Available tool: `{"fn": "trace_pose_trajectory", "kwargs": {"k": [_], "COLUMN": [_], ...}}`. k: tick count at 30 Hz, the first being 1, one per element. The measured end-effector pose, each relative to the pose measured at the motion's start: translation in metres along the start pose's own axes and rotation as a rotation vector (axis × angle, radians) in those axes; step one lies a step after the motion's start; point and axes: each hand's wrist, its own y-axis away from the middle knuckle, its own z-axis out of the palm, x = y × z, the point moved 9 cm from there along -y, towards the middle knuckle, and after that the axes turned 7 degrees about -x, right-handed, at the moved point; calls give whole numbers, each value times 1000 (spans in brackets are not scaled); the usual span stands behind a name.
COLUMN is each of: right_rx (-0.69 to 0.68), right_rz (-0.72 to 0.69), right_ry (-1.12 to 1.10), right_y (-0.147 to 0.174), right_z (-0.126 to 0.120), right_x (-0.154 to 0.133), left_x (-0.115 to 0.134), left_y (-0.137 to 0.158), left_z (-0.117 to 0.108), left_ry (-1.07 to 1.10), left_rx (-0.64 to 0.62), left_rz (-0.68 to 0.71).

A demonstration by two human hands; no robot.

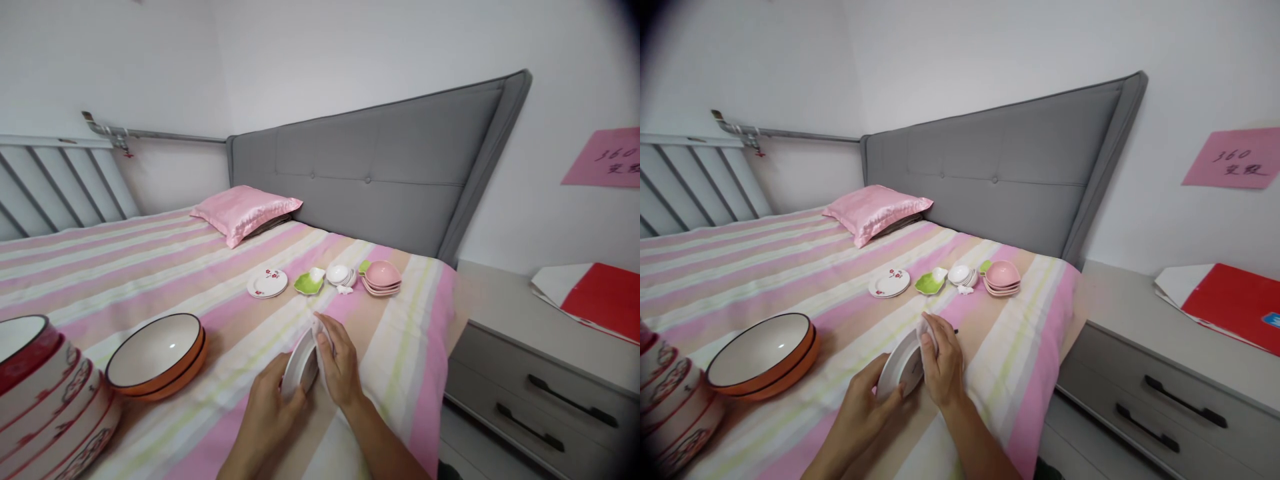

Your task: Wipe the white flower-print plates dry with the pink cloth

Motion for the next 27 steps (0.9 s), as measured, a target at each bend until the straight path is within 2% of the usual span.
{"fn": "trace_pose_trajectory", "kwargs": {"k": [3, 6, 10, 12, 20, 27], "right_rx": [-14, -50, -99, -111, -42, -24], "right_rz": [-36, -129, -253, -271, -156, -75], "right_ry": [41, 115, 195, 204, 91, -24], "right_y": [2, 7, 14, 15, 10, 6], "right_z": [0, 3, 8, 10, 5, 4], "right_x": [-5, -20, -38, -42, -28, -15], "left_x": [-1, -1, -5, -6, 4, 1], "left_y": [1, 2, 2, 1, 0, 0], "left_z": [1, 2, 0, 0, 0, 1], "left_ry": [25, 31, -26, -50, -48, -32], "left_rx": [-11, -13, 16, 27, 12, -7], "left_rz": [-4, -4, -29, -32, 0, -20]}}
